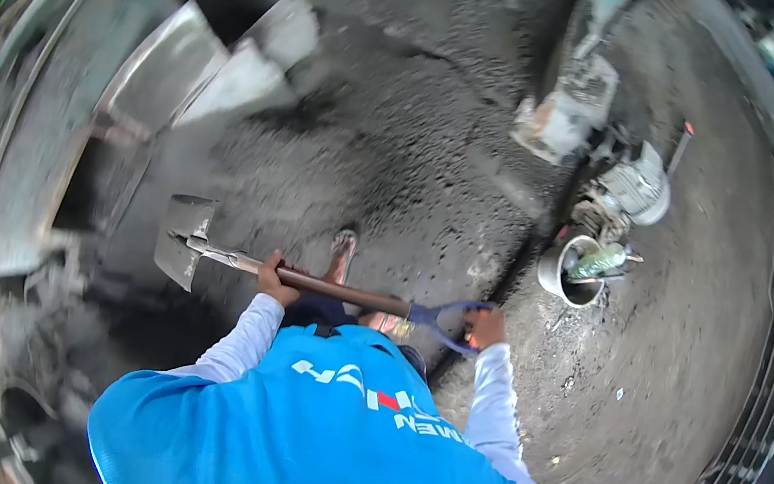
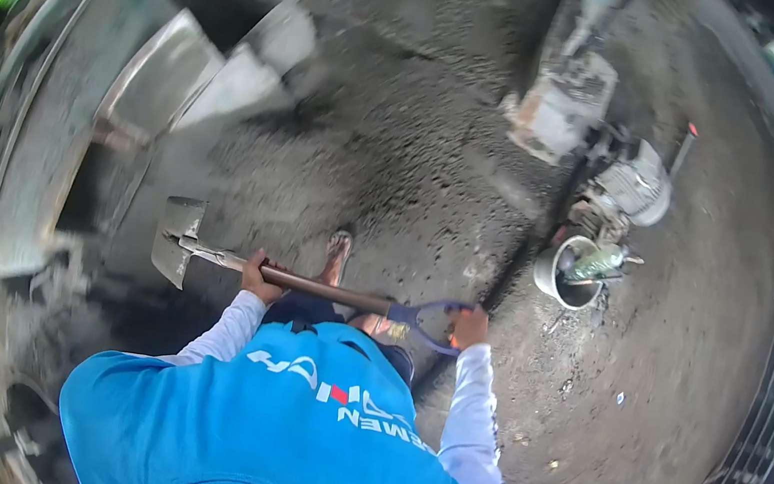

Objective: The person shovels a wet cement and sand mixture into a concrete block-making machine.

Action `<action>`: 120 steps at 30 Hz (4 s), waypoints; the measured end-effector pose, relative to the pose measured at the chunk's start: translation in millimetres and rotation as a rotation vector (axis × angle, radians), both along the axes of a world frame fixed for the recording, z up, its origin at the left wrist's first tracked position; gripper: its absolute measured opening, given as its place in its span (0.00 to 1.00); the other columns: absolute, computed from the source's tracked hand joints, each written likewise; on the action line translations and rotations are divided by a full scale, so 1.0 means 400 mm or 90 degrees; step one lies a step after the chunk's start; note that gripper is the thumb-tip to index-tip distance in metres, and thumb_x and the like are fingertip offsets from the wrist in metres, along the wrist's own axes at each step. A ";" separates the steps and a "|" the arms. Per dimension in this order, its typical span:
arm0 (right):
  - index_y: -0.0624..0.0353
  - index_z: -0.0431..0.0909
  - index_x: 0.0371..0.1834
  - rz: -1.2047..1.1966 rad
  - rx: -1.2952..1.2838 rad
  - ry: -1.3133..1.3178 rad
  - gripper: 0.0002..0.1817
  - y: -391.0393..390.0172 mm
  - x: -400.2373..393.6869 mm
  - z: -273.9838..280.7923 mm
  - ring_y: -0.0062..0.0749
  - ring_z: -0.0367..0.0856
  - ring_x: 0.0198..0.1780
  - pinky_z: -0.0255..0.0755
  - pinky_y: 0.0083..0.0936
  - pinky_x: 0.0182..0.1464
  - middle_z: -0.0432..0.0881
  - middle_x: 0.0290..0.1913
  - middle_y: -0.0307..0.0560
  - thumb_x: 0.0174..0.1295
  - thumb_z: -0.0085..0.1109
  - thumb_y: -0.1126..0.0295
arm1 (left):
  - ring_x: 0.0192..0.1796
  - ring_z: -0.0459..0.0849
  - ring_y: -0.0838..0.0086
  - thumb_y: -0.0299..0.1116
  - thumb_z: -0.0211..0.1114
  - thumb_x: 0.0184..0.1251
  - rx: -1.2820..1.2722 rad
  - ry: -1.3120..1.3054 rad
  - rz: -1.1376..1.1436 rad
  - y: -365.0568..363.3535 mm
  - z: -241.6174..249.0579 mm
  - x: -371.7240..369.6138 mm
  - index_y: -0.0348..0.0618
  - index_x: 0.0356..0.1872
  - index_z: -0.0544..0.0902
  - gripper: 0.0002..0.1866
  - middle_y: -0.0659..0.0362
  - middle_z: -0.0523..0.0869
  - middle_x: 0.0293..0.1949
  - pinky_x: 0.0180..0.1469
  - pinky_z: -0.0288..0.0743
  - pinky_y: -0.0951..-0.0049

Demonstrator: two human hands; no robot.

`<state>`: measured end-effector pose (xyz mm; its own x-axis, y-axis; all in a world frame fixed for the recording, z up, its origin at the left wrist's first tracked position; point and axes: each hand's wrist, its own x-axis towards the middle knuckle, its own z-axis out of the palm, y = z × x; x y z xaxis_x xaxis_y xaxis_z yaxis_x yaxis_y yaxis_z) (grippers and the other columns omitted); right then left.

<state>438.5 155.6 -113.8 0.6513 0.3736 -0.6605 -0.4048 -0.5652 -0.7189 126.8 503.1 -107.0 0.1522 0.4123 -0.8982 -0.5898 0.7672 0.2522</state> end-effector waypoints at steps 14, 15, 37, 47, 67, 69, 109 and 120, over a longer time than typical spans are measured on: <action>0.60 0.82 0.39 0.731 0.394 -0.500 0.16 0.561 -0.218 0.545 0.45 0.80 0.42 0.71 0.38 0.54 0.83 0.41 0.51 0.49 0.70 0.64 | 0.36 0.78 0.63 0.46 0.60 0.65 -0.167 0.086 0.426 -0.400 -0.017 -0.452 0.45 0.32 0.73 0.14 0.56 0.78 0.28 0.45 0.72 0.51; 0.59 0.82 0.37 0.763 0.421 -0.477 0.15 0.567 -0.257 0.587 0.43 0.80 0.40 0.71 0.37 0.54 0.84 0.38 0.49 0.49 0.70 0.64 | 0.32 0.78 0.65 0.45 0.61 0.65 -0.172 0.031 0.448 -0.425 -0.050 -0.485 0.46 0.33 0.72 0.14 0.58 0.76 0.27 0.40 0.74 0.54; 0.63 0.80 0.26 0.517 0.559 -0.522 0.23 0.287 -0.368 0.630 0.39 0.77 0.36 0.70 0.35 0.44 0.79 0.29 0.50 0.56 0.60 0.50 | 0.51 0.76 0.59 0.47 0.69 0.60 -0.279 0.039 0.227 -0.364 -0.103 -0.467 0.50 0.54 0.71 0.25 0.56 0.76 0.50 0.51 0.70 0.50; 0.64 0.78 0.46 0.567 0.198 -0.189 0.16 0.343 -0.024 0.045 0.36 0.82 0.39 0.75 0.30 0.44 0.83 0.40 0.49 0.66 0.51 0.62 | 0.37 0.82 0.59 0.34 0.69 0.57 -0.044 0.206 0.270 -0.170 0.097 -0.395 0.43 0.39 0.78 0.12 0.55 0.82 0.40 0.40 0.78 0.53; 0.50 0.69 0.27 0.435 0.370 0.712 0.11 0.912 -1.199 0.573 0.30 0.70 0.30 0.71 0.37 0.44 0.67 0.24 0.35 0.65 0.55 0.60 | 0.19 0.71 0.74 0.43 0.61 0.70 0.734 0.080 0.354 0.533 0.819 -1.312 0.51 0.36 0.71 0.11 0.64 0.70 0.21 0.22 0.70 0.72; 0.50 0.70 0.28 0.420 0.368 0.749 0.10 0.928 -1.193 0.522 0.30 0.70 0.30 0.71 0.37 0.43 0.67 0.24 0.35 0.64 0.56 0.61 | 0.18 0.72 0.72 0.42 0.60 0.69 0.678 0.116 0.344 0.581 0.798 -1.296 0.49 0.34 0.70 0.11 0.62 0.71 0.21 0.21 0.71 0.68; 0.53 0.66 0.19 0.555 0.519 0.408 0.15 1.268 -1.190 0.507 0.30 0.69 0.22 0.69 0.29 0.26 0.70 0.20 0.43 0.59 0.57 0.62 | 0.20 0.73 0.70 0.36 0.61 0.67 0.816 -0.084 0.390 0.714 0.807 -1.409 0.47 0.25 0.69 0.12 0.62 0.71 0.20 0.25 0.72 0.67; 0.60 0.67 0.35 0.679 1.007 0.381 0.11 1.509 -1.381 1.018 0.31 0.73 0.19 0.73 0.32 0.21 0.70 0.26 0.44 0.53 0.59 0.81 | 0.35 0.80 0.71 0.56 0.56 0.71 0.910 0.267 0.264 0.952 1.041 -1.343 0.44 0.47 0.74 0.23 0.59 0.80 0.33 0.40 0.77 0.66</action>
